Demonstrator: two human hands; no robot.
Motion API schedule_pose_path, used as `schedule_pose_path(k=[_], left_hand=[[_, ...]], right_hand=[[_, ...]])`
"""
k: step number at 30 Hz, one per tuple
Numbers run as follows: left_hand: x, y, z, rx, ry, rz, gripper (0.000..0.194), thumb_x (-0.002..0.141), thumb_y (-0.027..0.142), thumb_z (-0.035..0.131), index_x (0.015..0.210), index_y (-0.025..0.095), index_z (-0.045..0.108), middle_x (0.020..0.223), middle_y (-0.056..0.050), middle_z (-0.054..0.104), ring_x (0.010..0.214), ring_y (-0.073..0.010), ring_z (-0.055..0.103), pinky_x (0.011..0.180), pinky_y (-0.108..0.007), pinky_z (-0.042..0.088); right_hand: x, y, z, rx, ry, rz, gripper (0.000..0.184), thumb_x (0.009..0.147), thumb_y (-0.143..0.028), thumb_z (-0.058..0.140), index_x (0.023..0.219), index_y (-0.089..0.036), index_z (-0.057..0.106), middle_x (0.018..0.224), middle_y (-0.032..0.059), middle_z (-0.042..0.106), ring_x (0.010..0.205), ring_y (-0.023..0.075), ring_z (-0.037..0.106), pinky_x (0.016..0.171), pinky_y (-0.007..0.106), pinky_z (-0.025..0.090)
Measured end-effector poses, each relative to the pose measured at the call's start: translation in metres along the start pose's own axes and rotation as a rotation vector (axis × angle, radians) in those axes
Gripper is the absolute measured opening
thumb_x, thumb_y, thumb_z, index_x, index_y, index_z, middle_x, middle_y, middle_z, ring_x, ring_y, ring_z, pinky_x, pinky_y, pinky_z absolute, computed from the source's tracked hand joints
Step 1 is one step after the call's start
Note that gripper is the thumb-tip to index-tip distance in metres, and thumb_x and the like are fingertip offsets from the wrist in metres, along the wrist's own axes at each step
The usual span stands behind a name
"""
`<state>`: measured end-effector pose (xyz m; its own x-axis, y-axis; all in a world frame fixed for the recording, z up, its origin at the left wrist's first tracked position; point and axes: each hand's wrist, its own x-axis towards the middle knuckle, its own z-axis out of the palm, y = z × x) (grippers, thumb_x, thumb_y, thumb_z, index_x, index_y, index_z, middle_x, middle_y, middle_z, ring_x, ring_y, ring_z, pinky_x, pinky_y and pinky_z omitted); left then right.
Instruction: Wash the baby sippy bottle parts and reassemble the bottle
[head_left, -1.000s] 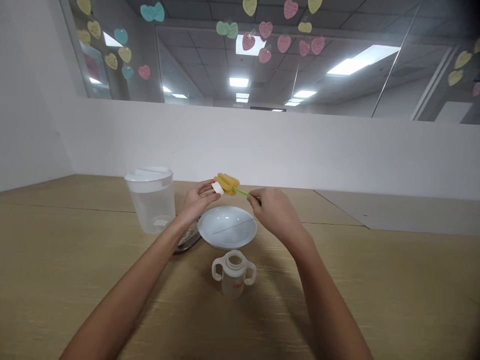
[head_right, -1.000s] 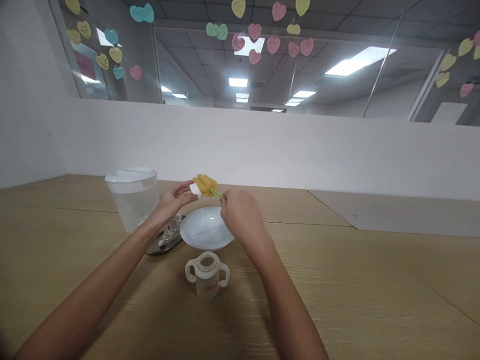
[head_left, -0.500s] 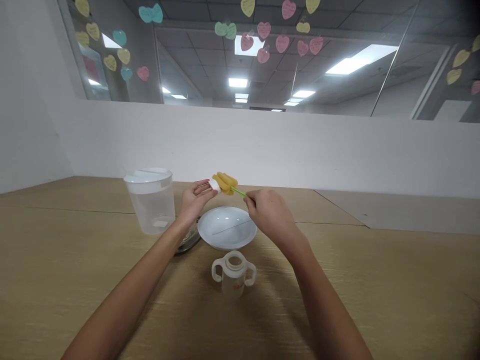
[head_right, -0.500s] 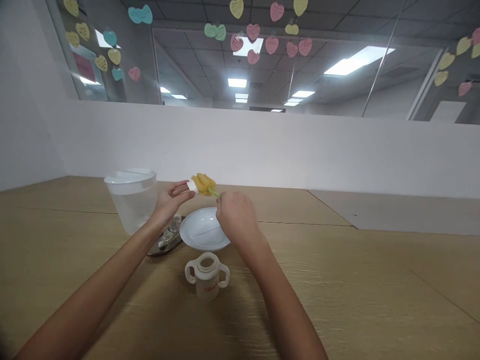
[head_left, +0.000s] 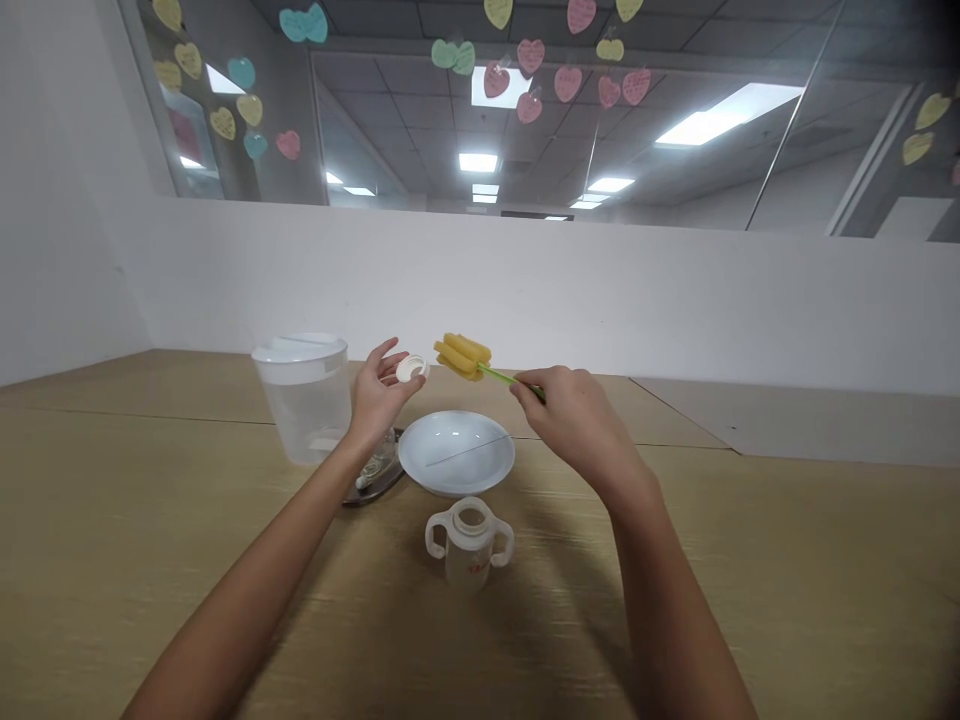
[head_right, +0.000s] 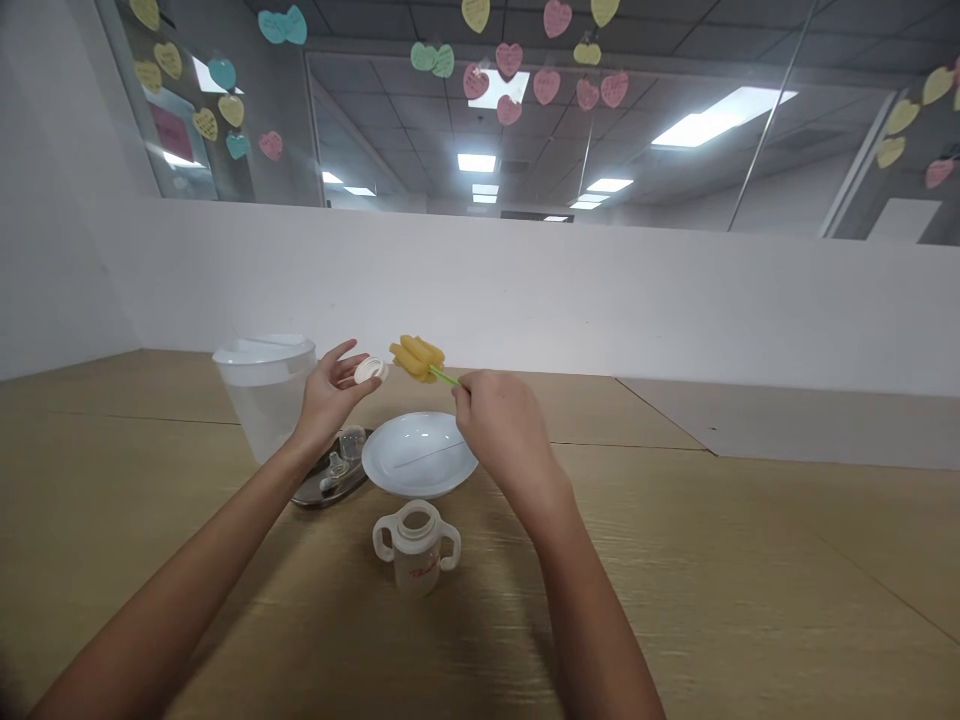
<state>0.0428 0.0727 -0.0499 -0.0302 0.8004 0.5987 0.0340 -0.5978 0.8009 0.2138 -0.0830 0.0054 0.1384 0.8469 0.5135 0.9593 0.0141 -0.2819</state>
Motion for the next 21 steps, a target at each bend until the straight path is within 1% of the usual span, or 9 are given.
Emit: schedule_pose_path(k=[2, 5, 7, 10, 15, 19, 21], left_hand=[[-0.001, -0.001, -0.001, 0.084, -0.011, 0.059, 0.081, 0.056, 0.021, 0.073, 0.131, 0.020, 0.041, 0.112, -0.011, 0.061, 0.099, -0.0212, 0.059, 0.091, -0.037, 0.042], [-0.008, 0.005, 0.001, 0.151, -0.052, 0.157, 0.091, 0.056, 0.021, 0.073, 0.137, 0.021, 0.031, 0.110, -0.009, 0.063, 0.099, -0.0201, 0.058, 0.092, -0.035, 0.042], [-0.013, 0.010, 0.003, 0.154, -0.067, 0.200, 0.094, 0.055, 0.021, 0.073, 0.138, 0.021, 0.029, 0.107, -0.007, 0.064, 0.099, -0.0196, 0.058, 0.093, -0.034, 0.041], [-0.014, 0.012, 0.003, 0.153, -0.051, 0.202, 0.094, 0.055, 0.020, 0.073, 0.138, 0.023, 0.028, 0.104, -0.005, 0.063, 0.098, -0.0194, 0.058, 0.093, -0.034, 0.041], [-0.004, 0.005, -0.004, 0.173, 0.034, 0.207, 0.098, 0.053, 0.022, 0.074, 0.138, 0.024, 0.026, 0.107, -0.005, 0.054, 0.090, -0.0165, 0.058, 0.087, -0.031, 0.046], [-0.002, 0.008, -0.007, 0.081, 0.011, 0.277, 0.096, 0.054, 0.020, 0.072, 0.138, 0.026, 0.026, 0.099, -0.002, 0.051, 0.096, -0.0159, 0.054, 0.089, -0.029, 0.045], [-0.002, 0.011, -0.008, -0.004, 0.002, 0.269, 0.094, 0.055, 0.019, 0.071, 0.138, 0.026, 0.027, 0.096, -0.001, 0.051, 0.099, -0.0160, 0.053, 0.087, -0.027, 0.044]], right_hand=[[-0.001, -0.002, -0.001, -0.010, 0.016, 0.002, 0.030, 0.088, -0.022, 0.040, 0.073, -0.017, 0.065, 0.060, 0.0031, 0.057, 0.050, 0.0118, 0.040, 0.050, 0.026, 0.020], [0.002, -0.009, 0.009, -0.056, -0.016, -0.022, 0.028, 0.088, -0.022, 0.041, 0.075, -0.016, 0.065, 0.063, 0.0052, 0.060, 0.054, 0.0125, 0.045, 0.051, 0.025, 0.022], [0.006, -0.014, 0.019, -0.103, -0.045, -0.031, 0.027, 0.088, -0.021, 0.041, 0.077, -0.015, 0.065, 0.067, 0.0071, 0.062, 0.057, 0.0134, 0.048, 0.051, 0.025, 0.022], [0.008, -0.020, 0.027, -0.137, -0.068, -0.030, 0.027, 0.088, -0.019, 0.039, 0.080, -0.015, 0.064, 0.068, 0.0078, 0.062, 0.059, 0.0136, 0.049, 0.051, 0.025, 0.021], [0.003, -0.021, 0.019, -0.108, -0.079, -0.056, 0.026, 0.088, -0.020, 0.040, 0.076, -0.016, 0.063, 0.063, 0.0050, 0.059, 0.052, 0.0112, 0.042, 0.049, 0.025, 0.019], [0.000, -0.016, 0.012, -0.040, -0.067, -0.081, 0.025, 0.087, -0.020, 0.042, 0.072, -0.016, 0.062, 0.059, 0.0025, 0.056, 0.051, 0.0102, 0.038, 0.049, 0.025, 0.019], [0.000, -0.012, 0.010, 0.015, -0.073, -0.110, 0.026, 0.087, -0.022, 0.042, 0.072, -0.017, 0.063, 0.059, 0.0020, 0.057, 0.051, 0.0100, 0.039, 0.050, 0.024, 0.021]])
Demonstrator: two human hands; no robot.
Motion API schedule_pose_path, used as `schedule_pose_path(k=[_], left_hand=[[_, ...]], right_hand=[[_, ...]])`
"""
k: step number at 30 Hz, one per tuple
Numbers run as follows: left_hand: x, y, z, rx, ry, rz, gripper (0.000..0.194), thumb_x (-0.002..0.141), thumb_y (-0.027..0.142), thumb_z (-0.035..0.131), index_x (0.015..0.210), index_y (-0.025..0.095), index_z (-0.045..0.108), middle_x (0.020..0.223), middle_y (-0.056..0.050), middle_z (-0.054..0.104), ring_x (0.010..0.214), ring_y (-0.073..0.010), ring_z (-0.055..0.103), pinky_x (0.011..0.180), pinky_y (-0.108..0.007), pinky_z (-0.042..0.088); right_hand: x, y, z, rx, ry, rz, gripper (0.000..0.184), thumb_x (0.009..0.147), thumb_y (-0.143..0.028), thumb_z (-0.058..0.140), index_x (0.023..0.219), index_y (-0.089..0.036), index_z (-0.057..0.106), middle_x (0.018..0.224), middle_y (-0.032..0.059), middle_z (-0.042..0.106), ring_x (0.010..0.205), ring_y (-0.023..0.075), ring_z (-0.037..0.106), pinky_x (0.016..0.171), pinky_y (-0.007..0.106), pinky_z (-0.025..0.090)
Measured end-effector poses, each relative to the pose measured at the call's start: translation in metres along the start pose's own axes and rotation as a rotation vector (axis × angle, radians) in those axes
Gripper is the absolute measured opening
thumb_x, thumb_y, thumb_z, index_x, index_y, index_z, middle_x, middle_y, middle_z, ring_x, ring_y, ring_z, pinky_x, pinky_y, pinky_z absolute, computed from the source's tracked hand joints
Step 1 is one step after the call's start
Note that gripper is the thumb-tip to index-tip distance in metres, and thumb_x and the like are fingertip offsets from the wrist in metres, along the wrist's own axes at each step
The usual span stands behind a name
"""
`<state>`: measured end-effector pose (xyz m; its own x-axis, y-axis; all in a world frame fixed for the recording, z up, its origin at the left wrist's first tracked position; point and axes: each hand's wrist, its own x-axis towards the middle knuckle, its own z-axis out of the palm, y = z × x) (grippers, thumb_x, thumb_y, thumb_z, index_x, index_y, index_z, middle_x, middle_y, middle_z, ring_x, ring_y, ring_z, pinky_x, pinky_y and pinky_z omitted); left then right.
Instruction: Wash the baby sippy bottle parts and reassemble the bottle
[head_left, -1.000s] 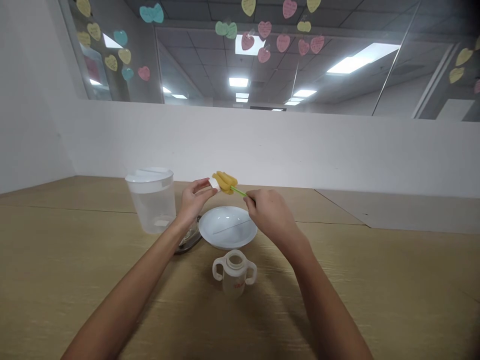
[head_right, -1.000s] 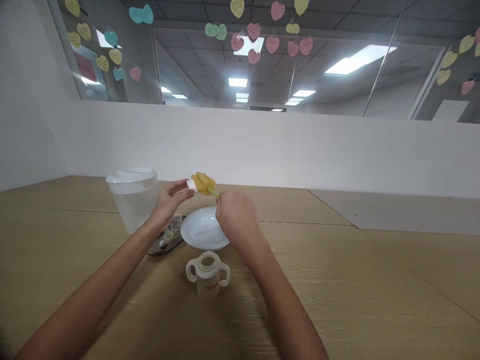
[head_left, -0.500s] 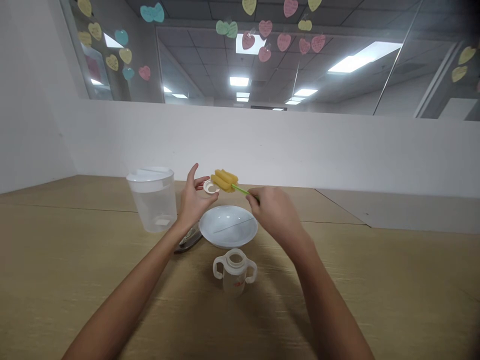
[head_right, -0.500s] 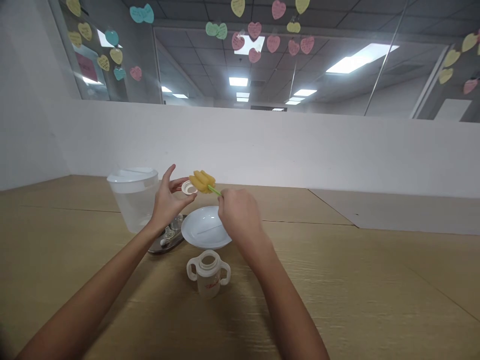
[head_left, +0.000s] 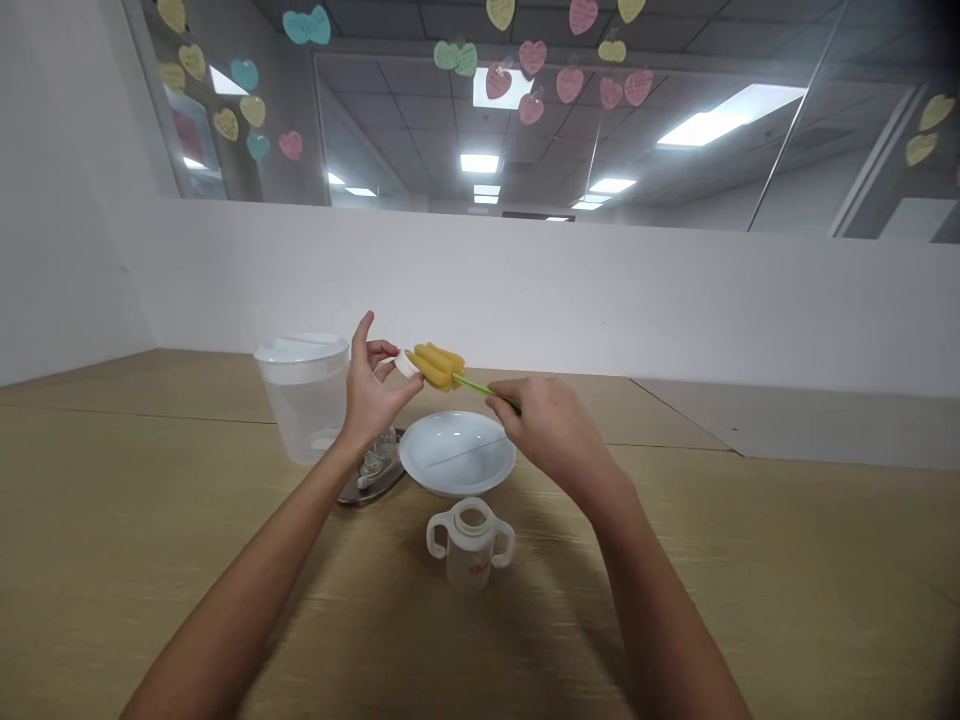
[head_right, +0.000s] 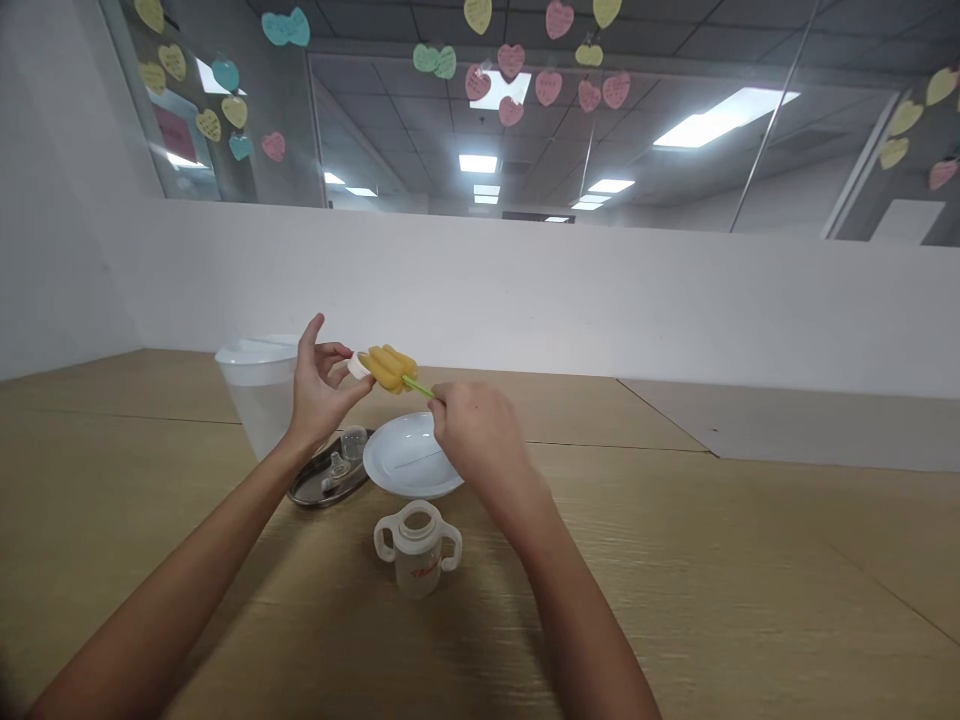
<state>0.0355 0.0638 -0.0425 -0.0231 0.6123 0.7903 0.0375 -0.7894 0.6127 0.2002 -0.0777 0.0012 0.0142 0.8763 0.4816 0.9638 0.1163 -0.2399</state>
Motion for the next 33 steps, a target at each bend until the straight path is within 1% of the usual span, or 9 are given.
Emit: schedule_pose_path(k=[4, 7, 9, 13, 16, 19, 22, 27, 33], left_hand=[[0.003, 0.003, -0.001, -0.176, 0.011, -0.152, 0.077, 0.059, 0.026, 0.070, 0.130, 0.024, 0.041, 0.093, -0.002, 0.056, 0.095, -0.0155, 0.055, 0.082, -0.025, 0.045], [0.005, 0.005, 0.000, -0.292, -0.059, -0.310, 0.051, 0.064, 0.035, 0.068, 0.112, 0.020, 0.057, 0.090, -0.002, 0.059, 0.086, -0.0148, 0.057, 0.074, -0.025, 0.048], [0.005, 0.006, 0.001, -0.349, -0.122, -0.405, 0.041, 0.066, 0.039, 0.068, 0.100, 0.017, 0.062, 0.089, -0.004, 0.061, 0.079, -0.0144, 0.058, 0.067, -0.025, 0.049], [0.003, 0.008, 0.002, -0.383, -0.232, -0.591, 0.037, 0.072, 0.047, 0.063, 0.085, 0.012, 0.062, 0.076, -0.006, 0.062, 0.060, -0.0124, 0.057, 0.048, -0.021, 0.045], [0.003, 0.007, 0.001, -0.365, -0.278, -0.686, 0.038, 0.074, 0.051, 0.061, 0.080, 0.013, 0.061, 0.059, -0.002, 0.057, 0.046, -0.0097, 0.053, 0.037, -0.018, 0.037], [0.003, 0.006, 0.001, -0.341, -0.290, -0.700, 0.037, 0.072, 0.051, 0.063, 0.077, 0.014, 0.061, 0.053, 0.000, 0.055, 0.040, -0.0079, 0.048, 0.035, -0.018, 0.035], [0.002, 0.008, 0.003, -0.326, -0.250, -0.677, 0.037, 0.072, 0.050, 0.063, 0.075, 0.013, 0.062, 0.057, -0.003, 0.058, 0.044, -0.0092, 0.050, 0.039, -0.020, 0.041], [0.002, 0.015, 0.005, -0.411, -0.149, -0.537, 0.036, 0.071, 0.047, 0.066, 0.087, 0.016, 0.065, 0.092, -0.007, 0.066, 0.078, -0.0174, 0.062, 0.067, -0.029, 0.052], [0.004, 0.020, 0.001, -0.430, -0.137, -0.396, 0.051, 0.062, 0.034, 0.075, 0.108, 0.021, 0.060, 0.107, -0.008, 0.064, 0.105, -0.0215, 0.057, 0.089, -0.034, 0.046]], right_hand=[[-0.001, 0.011, -0.006, 0.065, 0.017, -0.100, 0.028, 0.088, -0.026, 0.042, 0.081, -0.017, 0.067, 0.066, 0.0036, 0.063, 0.054, 0.0111, 0.046, 0.053, 0.024, 0.027], [-0.002, 0.018, -0.010, 0.044, 0.043, -0.139, 0.026, 0.087, -0.026, 0.045, 0.089, -0.018, 0.070, 0.071, 0.0048, 0.066, 0.060, 0.0129, 0.052, 0.055, 0.024, 0.031], [-0.002, 0.021, -0.013, 0.017, 0.055, -0.143, 0.025, 0.086, -0.026, 0.047, 0.093, -0.020, 0.070, 0.073, 0.0045, 0.067, 0.062, 0.0139, 0.054, 0.057, 0.025, 0.032], [-0.001, 0.028, -0.017, 0.002, 0.036, -0.126, 0.025, 0.084, -0.024, 0.050, 0.101, -0.023, 0.069, 0.077, 0.0034, 0.069, 0.068, 0.0158, 0.058, 0.060, 0.025, 0.035], [-0.001, 0.033, -0.018, -0.005, 0.031, -0.121, 0.026, 0.083, -0.023, 0.053, 0.103, -0.022, 0.069, 0.079, 0.0045, 0.070, 0.074, 0.0179, 0.061, 0.062, 0.026, 0.036], [-0.001, 0.035, -0.019, -0.023, 0.049, -0.157, 0.025, 0.083, -0.022, 0.053, 0.102, -0.023, 0.069, 0.081, 0.0051, 0.071, 0.075, 0.0184, 0.062, 0.061, 0.026, 0.036], [-0.001, 0.033, -0.019, -0.042, 0.059, -0.162, 0.026, 0.084, -0.021, 0.051, 0.103, -0.024, 0.069, 0.083, 0.0054, 0.071, 0.075, 0.0179, 0.062, 0.062, 0.026, 0.036], [-0.001, 0.030, -0.021, 0.020, 0.035, -0.130, 0.027, 0.085, -0.024, 0.049, 0.104, -0.025, 0.068, 0.082, 0.0045, 0.071, 0.066, 0.0153, 0.057, 0.061, 0.025, 0.036], [0.001, 0.038, -0.018, 0.211, 0.008, -0.118, 0.027, 0.085, -0.029, 0.048, 0.099, -0.022, 0.070, 0.080, 0.0026, 0.068, 0.064, 0.0128, 0.051, 0.060, 0.024, 0.036]])
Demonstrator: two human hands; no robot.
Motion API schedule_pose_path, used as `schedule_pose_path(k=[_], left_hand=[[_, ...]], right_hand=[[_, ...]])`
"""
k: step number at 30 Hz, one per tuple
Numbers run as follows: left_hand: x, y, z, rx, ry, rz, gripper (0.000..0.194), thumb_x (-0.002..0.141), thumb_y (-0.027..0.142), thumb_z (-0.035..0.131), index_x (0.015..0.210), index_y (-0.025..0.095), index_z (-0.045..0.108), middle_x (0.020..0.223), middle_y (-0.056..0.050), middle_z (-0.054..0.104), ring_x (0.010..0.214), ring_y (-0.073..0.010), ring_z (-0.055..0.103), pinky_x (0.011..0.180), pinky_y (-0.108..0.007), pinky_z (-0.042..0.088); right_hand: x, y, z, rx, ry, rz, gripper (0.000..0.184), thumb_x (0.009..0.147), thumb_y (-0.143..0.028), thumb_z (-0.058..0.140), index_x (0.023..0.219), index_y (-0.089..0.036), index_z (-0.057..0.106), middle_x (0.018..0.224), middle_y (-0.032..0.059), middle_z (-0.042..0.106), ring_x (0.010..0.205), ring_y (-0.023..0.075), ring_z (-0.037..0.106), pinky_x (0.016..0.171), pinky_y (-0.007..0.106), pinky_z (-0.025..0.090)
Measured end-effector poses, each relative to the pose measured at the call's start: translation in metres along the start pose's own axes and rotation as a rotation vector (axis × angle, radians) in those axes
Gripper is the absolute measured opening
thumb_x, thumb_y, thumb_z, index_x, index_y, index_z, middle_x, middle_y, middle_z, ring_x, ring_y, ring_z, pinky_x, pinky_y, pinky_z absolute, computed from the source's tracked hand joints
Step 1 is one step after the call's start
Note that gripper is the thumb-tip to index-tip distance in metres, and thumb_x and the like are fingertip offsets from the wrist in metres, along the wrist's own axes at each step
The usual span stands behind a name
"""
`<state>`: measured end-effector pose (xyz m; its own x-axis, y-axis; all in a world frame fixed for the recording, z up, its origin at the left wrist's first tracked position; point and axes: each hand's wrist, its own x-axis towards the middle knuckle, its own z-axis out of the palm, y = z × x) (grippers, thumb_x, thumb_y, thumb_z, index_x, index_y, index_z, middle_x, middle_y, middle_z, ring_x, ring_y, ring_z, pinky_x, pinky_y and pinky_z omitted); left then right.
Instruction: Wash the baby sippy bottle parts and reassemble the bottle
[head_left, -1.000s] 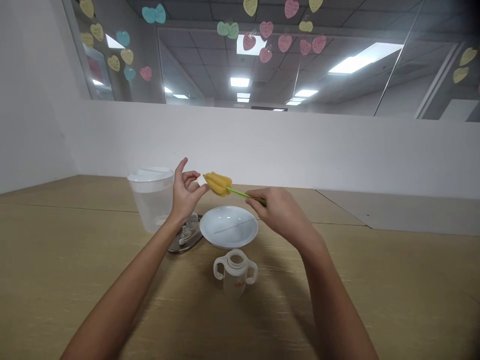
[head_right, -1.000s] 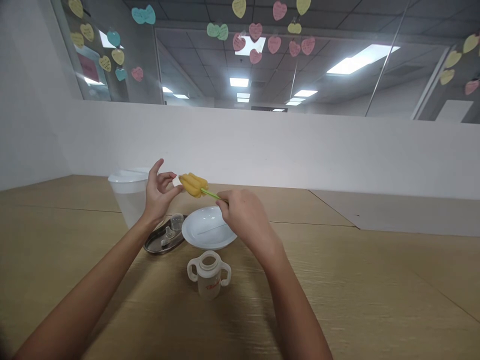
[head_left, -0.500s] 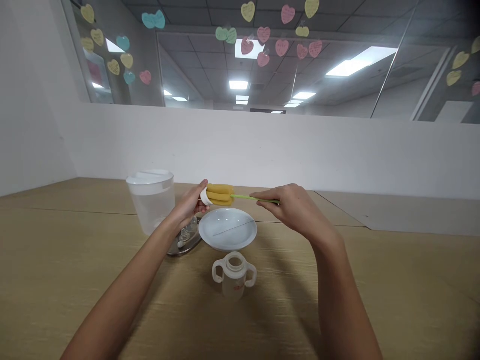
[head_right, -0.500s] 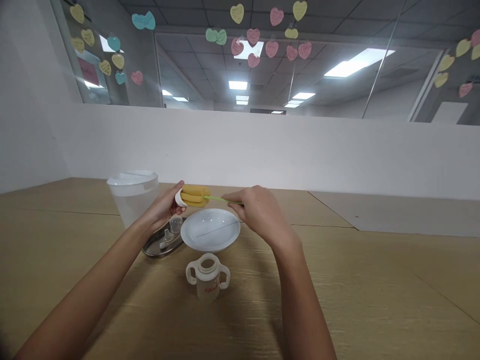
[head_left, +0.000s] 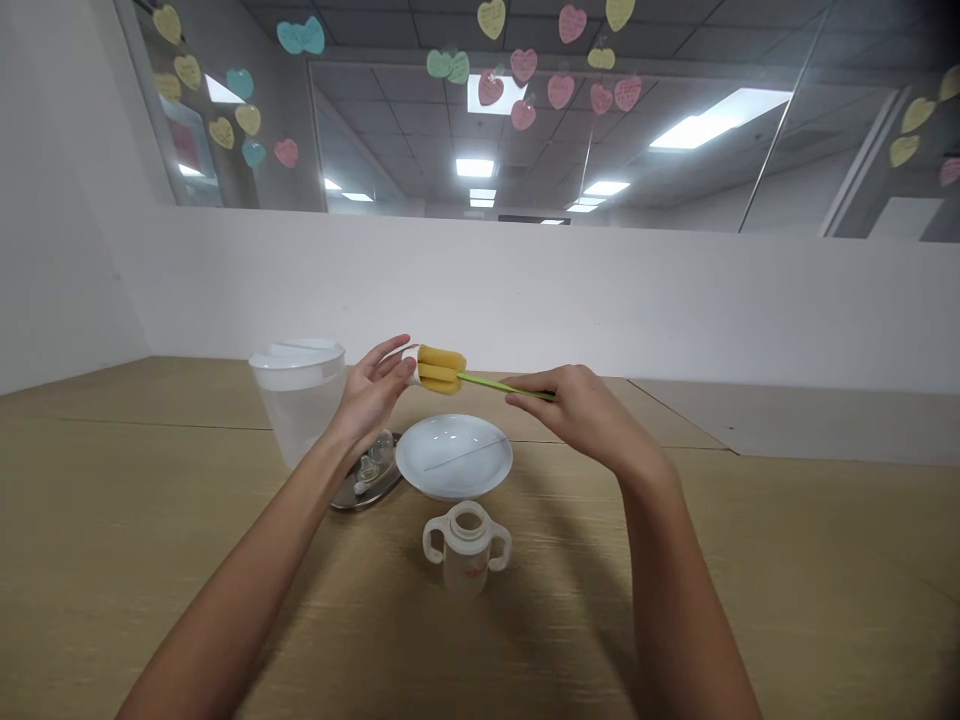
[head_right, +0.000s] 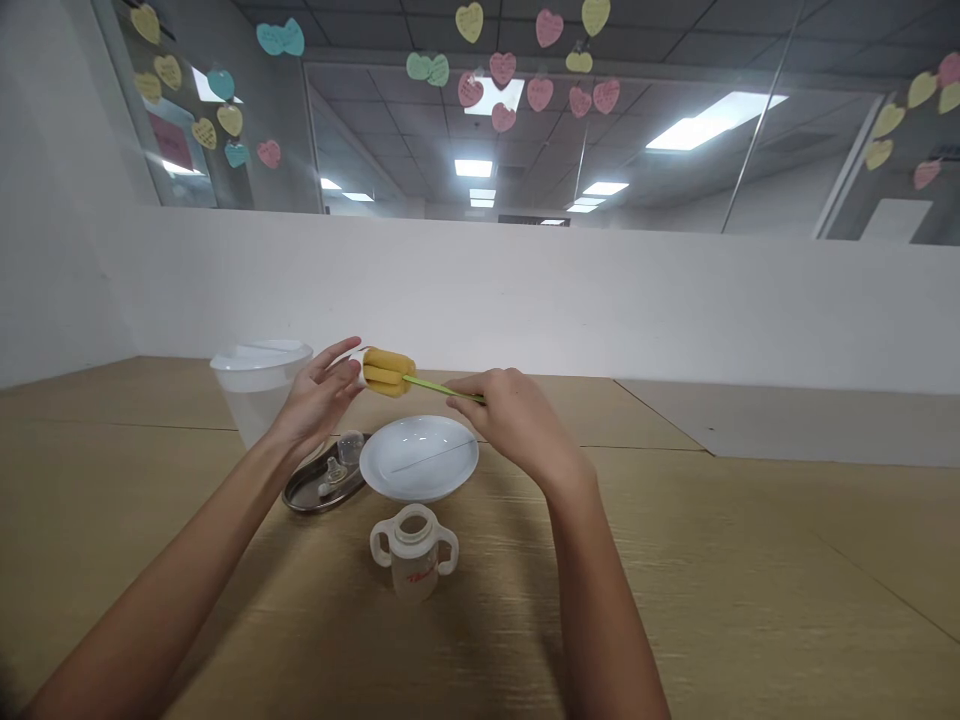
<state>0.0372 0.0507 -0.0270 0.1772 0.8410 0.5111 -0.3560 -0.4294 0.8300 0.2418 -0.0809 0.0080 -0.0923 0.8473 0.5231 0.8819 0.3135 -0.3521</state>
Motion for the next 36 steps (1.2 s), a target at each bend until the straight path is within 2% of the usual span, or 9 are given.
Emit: schedule_pose_path(k=[4, 8, 14, 17, 21, 25, 28, 32, 36], left_hand=[[-0.002, 0.006, -0.004, 0.073, -0.091, 0.124, 0.065, 0.053, 0.024, 0.080, 0.114, 0.021, 0.056, 0.111, -0.008, 0.063, 0.111, -0.0218, 0.054, 0.096, -0.034, 0.042], [-0.007, 0.015, -0.005, 0.316, -0.239, 0.271, 0.063, 0.052, 0.024, 0.080, 0.111, 0.020, 0.059, 0.106, -0.009, 0.065, 0.107, -0.0242, 0.056, 0.098, -0.037, 0.040], [0.000, 0.018, -0.023, 0.890, -0.323, 0.387, 0.045, 0.064, 0.031, 0.071, 0.108, 0.027, 0.064, 0.109, -0.003, 0.065, 0.104, -0.0253, 0.055, 0.094, -0.037, 0.039], [0.010, 0.011, -0.046, 1.081, -0.308, 0.233, 0.048, 0.060, 0.040, 0.072, 0.106, 0.027, 0.064, 0.098, -0.004, 0.068, 0.089, -0.0253, 0.059, 0.083, -0.034, 0.043], [0.019, -0.002, -0.075, 1.332, -0.371, -0.116, 0.052, 0.059, 0.056, 0.065, 0.098, 0.022, 0.065, 0.089, -0.006, 0.069, 0.081, -0.0238, 0.062, 0.070, -0.029, 0.045], [0.023, -0.018, -0.089, 1.569, -0.504, -0.426, 0.058, 0.063, 0.069, 0.050, 0.087, 0.018, 0.064, 0.078, -0.009, 0.069, 0.074, -0.0243, 0.063, 0.064, -0.029, 0.044], [0.025, -0.034, -0.094, 1.609, -0.557, -0.603, 0.058, 0.062, 0.065, 0.054, 0.088, 0.015, 0.064, 0.066, -0.010, 0.068, 0.063, -0.0246, 0.062, 0.060, -0.031, 0.044], [0.026, -0.053, -0.101, 1.592, -0.574, -0.695, 0.053, 0.051, 0.049, 0.070, 0.092, 0.015, 0.064, 0.066, -0.009, 0.068, 0.059, -0.0248, 0.062, 0.054, -0.030, 0.044], [0.026, -0.061, -0.104, 1.636, -0.591, -0.632, 0.056, 0.041, 0.040, 0.076, 0.093, 0.022, 0.065, 0.088, -0.009, 0.070, 0.076, -0.0267, 0.064, 0.061, -0.028, 0.045]], right_hand=[[-0.001, 0.005, -0.004, 0.124, -0.100, 0.011, 0.029, 0.086, -0.034, 0.045, 0.081, -0.018, 0.070, 0.062, -0.0010, 0.057, 0.056, 0.0103, 0.042, 0.055, 0.023, 0.033], [-0.001, 0.009, -0.008, 0.146, -0.232, 0.058, 0.033, 0.085, -0.031, 0.043, 0.059, -0.017, 0.057, 0.051, -0.0045, 0.036, 0.049, 0.0086, 0.031, 0.048, 0.023, 0.026], [0.003, 0.016, -0.004, -0.049, -0.181, 0.202, 0.030, 0.082, -0.026, 0.044, 0.055, -0.018, 0.053, 0.048, -0.0048, 0.030, 0.047, 0.0096, 0.027, 0.048, 0.025, 0.022], [0.003, 0.017, -0.004, -0.079, -0.164, 0.242, 0.026, 0.082, -0.028, 0.044, 0.068, -0.018, 0.062, 0.048, -0.0039, 0.035, 0.047, 0.0111, 0.033, 0.050, 0.026, 0.025], [0.003, 0.014, -0.004, -0.070, -0.205, 0.236, 0.026, 0.082, -0.029, 0.044, 0.069, -0.018, 0.063, 0.050, -0.0035, 0.036, 0.049, 0.0113, 0.034, 0.050, 0.026, 0.026], [0.003, 0.012, -0.004, -0.053, -0.254, 0.202, 0.026, 0.081, -0.028, 0.044, 0.061, -0.019, 0.057, 0.051, -0.0034, 0.034, 0.050, 0.0110, 0.031, 0.049, 0.025, 0.024], [0.003, 0.011, -0.002, -0.057, -0.263, 0.193, 0.025, 0.080, -0.027, 0.044, 0.060, -0.019, 0.056, 0.052, -0.0036, 0.033, 0.050, 0.0106, 0.030, 0.049, 0.025, 0.022], [0.003, 0.011, -0.001, -0.061, -0.274, 0.190, 0.025, 0.080, -0.026, 0.044, 0.057, -0.019, 0.053, 0.052, -0.0038, 0.032, 0.049, 0.0099, 0.028, 0.048, 0.026, 0.020], [0.004, 0.012, 0.000, -0.063, -0.280, 0.179, 0.027, 0.079, -0.026, 0.044, 0.055, -0.019, 0.051, 0.053, -0.0037, 0.030, 0.050, 0.0098, 0.026, 0.048, 0.026, 0.020]])
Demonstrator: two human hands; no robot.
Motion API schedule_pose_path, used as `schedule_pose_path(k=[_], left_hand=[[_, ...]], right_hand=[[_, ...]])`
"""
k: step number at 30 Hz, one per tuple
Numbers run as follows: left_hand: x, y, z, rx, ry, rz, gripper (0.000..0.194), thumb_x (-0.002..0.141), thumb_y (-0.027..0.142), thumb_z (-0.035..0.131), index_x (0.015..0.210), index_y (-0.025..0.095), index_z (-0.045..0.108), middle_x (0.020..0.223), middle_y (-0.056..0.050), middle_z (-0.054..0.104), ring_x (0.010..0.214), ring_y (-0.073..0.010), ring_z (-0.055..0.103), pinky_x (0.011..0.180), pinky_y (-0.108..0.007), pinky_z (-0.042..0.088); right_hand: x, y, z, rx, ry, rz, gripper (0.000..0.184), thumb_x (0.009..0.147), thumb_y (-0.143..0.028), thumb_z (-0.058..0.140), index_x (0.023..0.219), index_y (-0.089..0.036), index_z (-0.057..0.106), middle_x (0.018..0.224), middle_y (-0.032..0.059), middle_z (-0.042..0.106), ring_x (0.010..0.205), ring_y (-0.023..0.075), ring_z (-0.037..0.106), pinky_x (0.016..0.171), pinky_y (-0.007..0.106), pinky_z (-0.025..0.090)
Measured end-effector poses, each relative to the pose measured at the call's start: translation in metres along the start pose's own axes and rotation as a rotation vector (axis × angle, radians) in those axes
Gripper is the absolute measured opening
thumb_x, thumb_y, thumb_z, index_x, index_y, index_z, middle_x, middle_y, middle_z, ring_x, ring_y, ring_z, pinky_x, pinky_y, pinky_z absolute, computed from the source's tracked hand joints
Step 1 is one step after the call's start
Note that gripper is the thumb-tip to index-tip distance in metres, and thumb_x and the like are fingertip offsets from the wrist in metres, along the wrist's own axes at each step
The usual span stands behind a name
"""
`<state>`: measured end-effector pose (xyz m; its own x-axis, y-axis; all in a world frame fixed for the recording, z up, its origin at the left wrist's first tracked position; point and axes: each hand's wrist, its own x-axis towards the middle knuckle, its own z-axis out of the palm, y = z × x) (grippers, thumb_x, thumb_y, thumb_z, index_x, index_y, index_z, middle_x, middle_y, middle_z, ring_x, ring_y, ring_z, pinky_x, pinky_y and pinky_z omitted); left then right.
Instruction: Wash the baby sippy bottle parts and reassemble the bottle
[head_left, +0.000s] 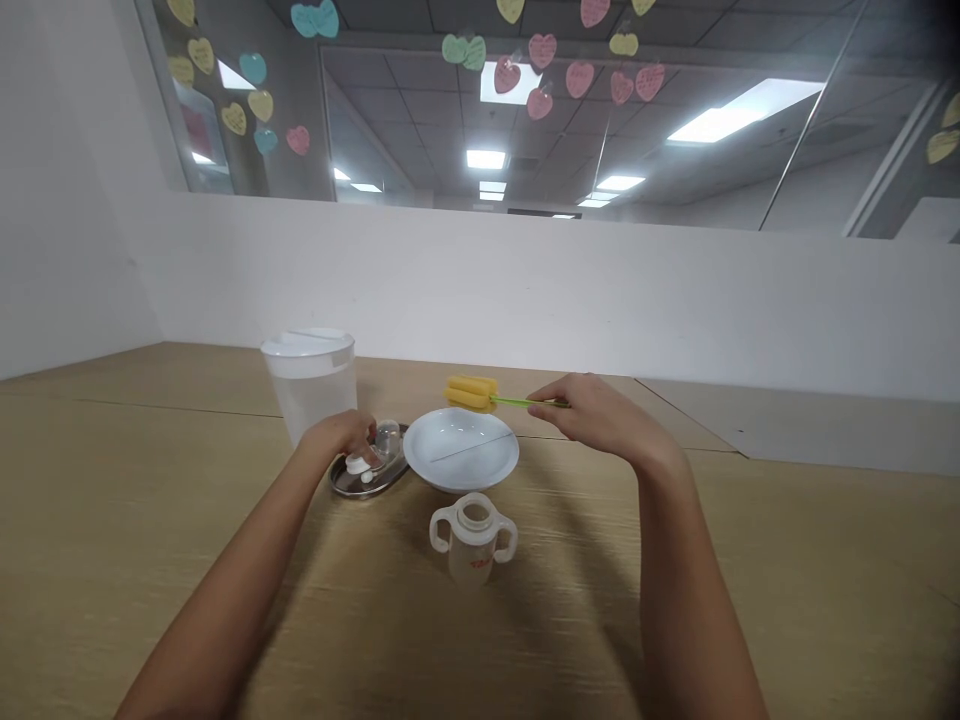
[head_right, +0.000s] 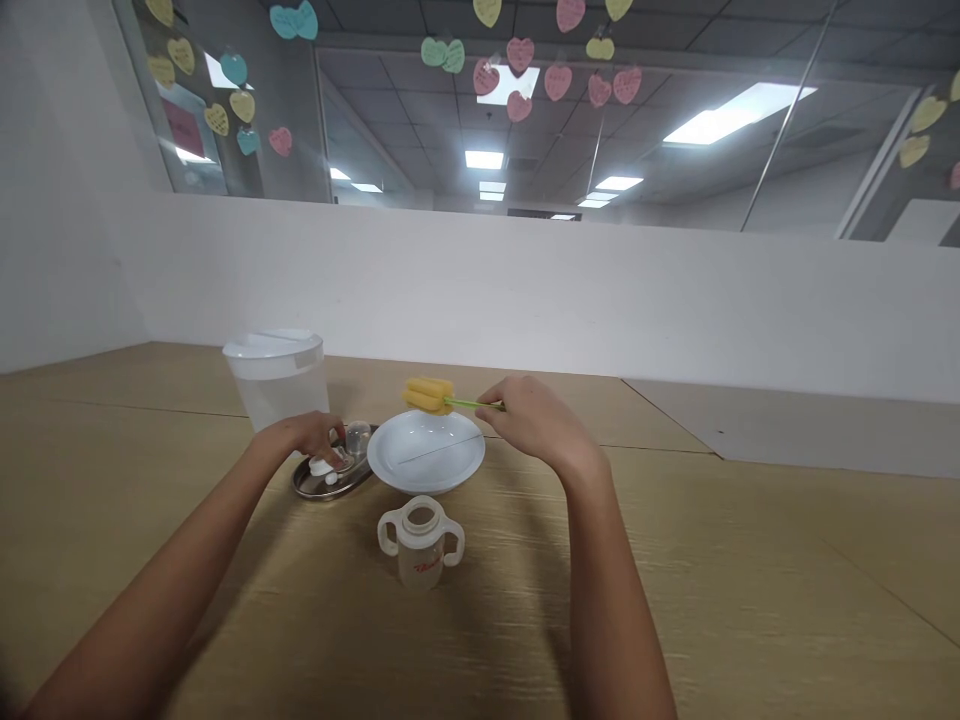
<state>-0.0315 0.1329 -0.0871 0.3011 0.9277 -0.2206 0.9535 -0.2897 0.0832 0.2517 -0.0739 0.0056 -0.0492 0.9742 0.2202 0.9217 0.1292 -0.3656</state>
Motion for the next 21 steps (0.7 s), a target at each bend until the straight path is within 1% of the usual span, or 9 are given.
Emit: schedule_pose_path(k=[2, 4, 7, 10, 13, 17, 21], left_hand=[[0.000, 0.001, 0.000, 0.040, 0.037, 0.009, 0.055, 0.039, 0.038, 0.077, 0.091, 0.024, 0.067, 0.099, -0.009, 0.069, 0.087, -0.0283, 0.062, 0.066, -0.028, 0.045], [-0.001, 0.002, -0.002, 0.053, 0.065, 0.000, 0.053, 0.041, 0.038, 0.077, 0.092, 0.024, 0.067, 0.104, -0.010, 0.067, 0.093, -0.0291, 0.061, 0.070, -0.029, 0.045], [-0.003, 0.003, -0.006, 0.062, 0.079, -0.011, 0.051, 0.046, 0.039, 0.075, 0.094, 0.023, 0.067, 0.105, -0.010, 0.067, 0.094, -0.0293, 0.060, 0.072, -0.030, 0.044], [-0.006, 0.003, -0.011, 0.088, 0.063, -0.022, 0.049, 0.047, 0.040, 0.075, 0.091, 0.020, 0.067, 0.103, -0.011, 0.067, 0.093, -0.0303, 0.060, 0.071, -0.030, 0.045], [-0.009, 0.006, -0.013, 0.110, 0.099, -0.009, 0.048, 0.051, 0.038, 0.074, 0.094, 0.020, 0.066, 0.107, -0.012, 0.065, 0.095, -0.0293, 0.060, 0.071, -0.029, 0.044], [-0.009, 0.015, -0.007, 0.114, 0.153, 0.016, 0.047, 0.056, 0.035, 0.072, 0.100, 0.020, 0.063, 0.108, -0.011, 0.065, 0.095, -0.0272, 0.060, 0.069, -0.027, 0.044], [-0.005, 0.022, 0.004, 0.144, 0.151, 0.028, 0.046, 0.058, 0.033, 0.071, 0.099, 0.017, 0.062, 0.106, -0.012, 0.065, 0.092, -0.0261, 0.062, 0.065, -0.026, 0.044]], right_hand=[[0.000, 0.000, 0.000, -0.002, -0.001, 0.000, 0.025, 0.079, -0.026, 0.045, 0.056, -0.018, 0.054, 0.053, -0.0033, 0.033, 0.050, 0.0099, 0.027, 0.048, 0.026, 0.021], [0.000, -0.001, 0.001, 0.000, -0.004, 0.005, 0.023, 0.078, -0.027, 0.046, 0.061, -0.018, 0.058, 0.054, -0.0026, 0.037, 0.051, 0.0101, 0.030, 0.048, 0.026, 0.022], [0.000, -0.001, 0.001, 0.008, -0.013, 0.010, 0.023, 0.078, -0.027, 0.045, 0.064, -0.018, 0.061, 0.056, -0.0016, 0.044, 0.052, 0.0103, 0.034, 0.049, 0.026, 0.025], [0.000, 0.000, 0.001, 0.002, -0.019, 0.010, 0.024, 0.078, -0.027, 0.045, 0.063, -0.018, 0.060, 0.056, -0.0017, 0.044, 0.053, 0.0103, 0.034, 0.049, 0.025, 0.026], [0.000, -0.001, 0.001, -0.001, -0.020, 0.004, 0.023, 0.078, -0.027, 0.046, 0.063, -0.018, 0.061, 0.056, -0.0013, 0.046, 0.053, 0.0105, 0.035, 0.050, 0.025, 0.026], [0.000, -0.003, 0.001, -0.001, -0.024, -0.001, 0.024, 0.078, -0.026, 0.045, 0.063, -0.017, 0.061, 0.057, -0.0003, 0.047, 0.053, 0.0108, 0.037, 0.050, 0.025, 0.025], [0.000, -0.003, 0.002, -0.005, -0.031, -0.007, 0.024, 0.078, -0.027, 0.045, 0.063, -0.017, 0.061, 0.055, -0.0004, 0.047, 0.054, 0.0113, 0.038, 0.050, 0.025, 0.026]])
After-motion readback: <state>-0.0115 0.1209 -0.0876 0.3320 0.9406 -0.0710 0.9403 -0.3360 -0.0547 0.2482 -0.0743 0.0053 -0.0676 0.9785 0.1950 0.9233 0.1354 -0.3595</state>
